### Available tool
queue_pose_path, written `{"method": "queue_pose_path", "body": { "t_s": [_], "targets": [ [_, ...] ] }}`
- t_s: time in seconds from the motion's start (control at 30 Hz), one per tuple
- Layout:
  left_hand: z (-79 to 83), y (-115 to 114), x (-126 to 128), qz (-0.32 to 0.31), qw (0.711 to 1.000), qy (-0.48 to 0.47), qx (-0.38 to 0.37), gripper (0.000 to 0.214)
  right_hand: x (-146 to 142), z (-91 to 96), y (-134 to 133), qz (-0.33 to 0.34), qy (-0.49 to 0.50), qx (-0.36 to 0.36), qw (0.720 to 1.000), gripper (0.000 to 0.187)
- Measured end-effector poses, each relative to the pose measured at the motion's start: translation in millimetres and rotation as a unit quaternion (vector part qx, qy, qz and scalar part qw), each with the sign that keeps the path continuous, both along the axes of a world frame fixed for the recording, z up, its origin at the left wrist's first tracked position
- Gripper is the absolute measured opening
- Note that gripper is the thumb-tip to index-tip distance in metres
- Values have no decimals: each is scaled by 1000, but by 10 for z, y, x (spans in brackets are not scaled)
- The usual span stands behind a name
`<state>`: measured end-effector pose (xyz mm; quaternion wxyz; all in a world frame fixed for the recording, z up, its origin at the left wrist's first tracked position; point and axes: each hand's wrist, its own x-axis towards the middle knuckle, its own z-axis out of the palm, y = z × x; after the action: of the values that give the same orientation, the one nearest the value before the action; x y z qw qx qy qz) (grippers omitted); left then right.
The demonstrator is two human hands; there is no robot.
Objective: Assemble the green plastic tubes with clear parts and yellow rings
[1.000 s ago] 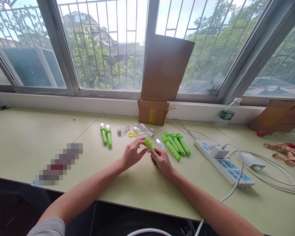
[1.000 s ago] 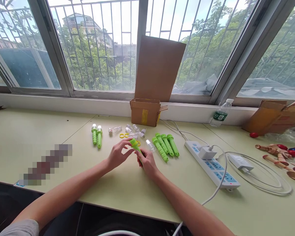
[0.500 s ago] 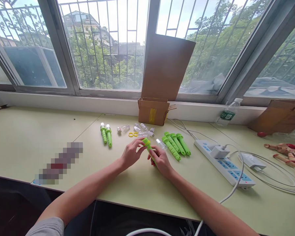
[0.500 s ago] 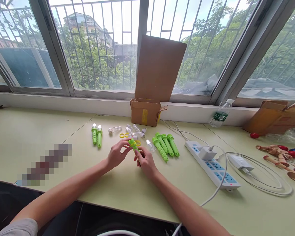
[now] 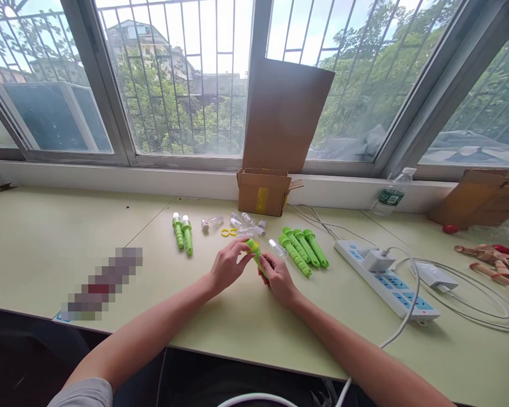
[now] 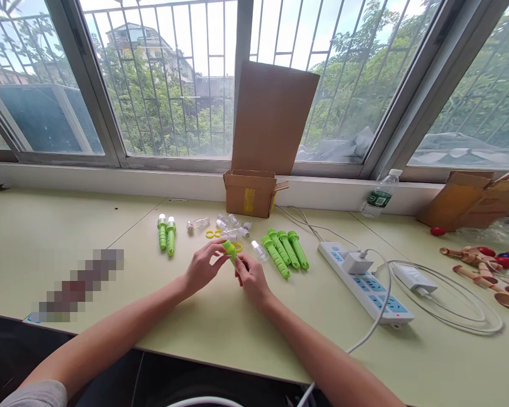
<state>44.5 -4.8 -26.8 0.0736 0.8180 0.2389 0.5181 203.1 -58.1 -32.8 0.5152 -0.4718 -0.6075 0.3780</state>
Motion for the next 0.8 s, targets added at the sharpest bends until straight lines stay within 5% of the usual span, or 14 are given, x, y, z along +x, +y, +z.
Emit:
{"method": "queue_pose_path", "body": {
  "t_s": [0.8],
  "targets": [
    [33,-38,16,-1,1000,-7,-1,8,-2,74,-20,37,37,-24,998,29]
  ]
}}
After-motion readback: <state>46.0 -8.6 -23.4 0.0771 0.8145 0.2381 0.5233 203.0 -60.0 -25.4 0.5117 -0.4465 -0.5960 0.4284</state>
